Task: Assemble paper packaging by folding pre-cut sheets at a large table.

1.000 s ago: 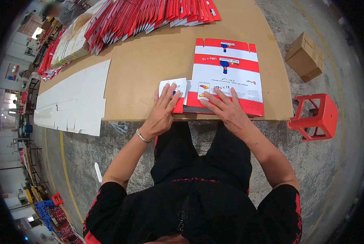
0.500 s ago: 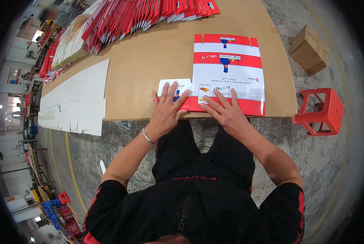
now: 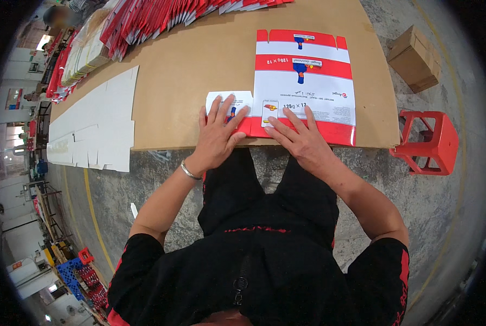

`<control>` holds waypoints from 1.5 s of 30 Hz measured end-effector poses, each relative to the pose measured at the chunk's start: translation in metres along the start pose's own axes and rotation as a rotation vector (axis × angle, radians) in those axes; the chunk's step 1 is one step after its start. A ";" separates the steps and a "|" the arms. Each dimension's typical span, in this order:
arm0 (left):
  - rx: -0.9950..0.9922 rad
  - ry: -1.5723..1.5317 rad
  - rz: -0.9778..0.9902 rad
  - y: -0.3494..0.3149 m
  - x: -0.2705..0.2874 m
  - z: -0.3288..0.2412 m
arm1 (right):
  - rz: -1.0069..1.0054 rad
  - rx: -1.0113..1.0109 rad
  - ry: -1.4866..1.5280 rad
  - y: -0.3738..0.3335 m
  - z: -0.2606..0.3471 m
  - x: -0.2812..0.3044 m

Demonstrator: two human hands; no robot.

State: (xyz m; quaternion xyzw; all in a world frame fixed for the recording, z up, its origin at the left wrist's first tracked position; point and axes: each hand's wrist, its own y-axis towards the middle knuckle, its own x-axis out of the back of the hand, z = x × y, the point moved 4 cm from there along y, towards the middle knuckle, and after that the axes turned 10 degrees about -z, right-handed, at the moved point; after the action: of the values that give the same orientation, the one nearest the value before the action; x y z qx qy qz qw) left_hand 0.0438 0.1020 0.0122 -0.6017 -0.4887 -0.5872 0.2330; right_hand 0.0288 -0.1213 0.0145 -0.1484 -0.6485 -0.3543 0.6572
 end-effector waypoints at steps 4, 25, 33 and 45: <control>0.195 -0.193 0.064 0.013 -0.011 0.006 | 0.016 -0.015 0.017 0.002 -0.003 0.002; 0.406 -0.096 -0.206 -0.033 0.083 0.105 | -0.365 -1.225 0.611 -0.172 -0.216 0.088; 1.017 0.210 0.291 -0.210 0.122 0.238 | -0.386 -1.017 0.424 0.054 -0.458 0.023; 0.969 0.465 -0.272 -0.211 0.158 0.218 | -0.580 -0.550 0.393 0.235 -0.301 -0.023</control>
State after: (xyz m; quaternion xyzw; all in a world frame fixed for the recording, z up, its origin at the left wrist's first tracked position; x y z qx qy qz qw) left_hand -0.0597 0.4247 0.0540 -0.2120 -0.7119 -0.4374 0.5069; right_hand 0.4104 -0.1467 0.0202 -0.0595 -0.4078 -0.7049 0.5773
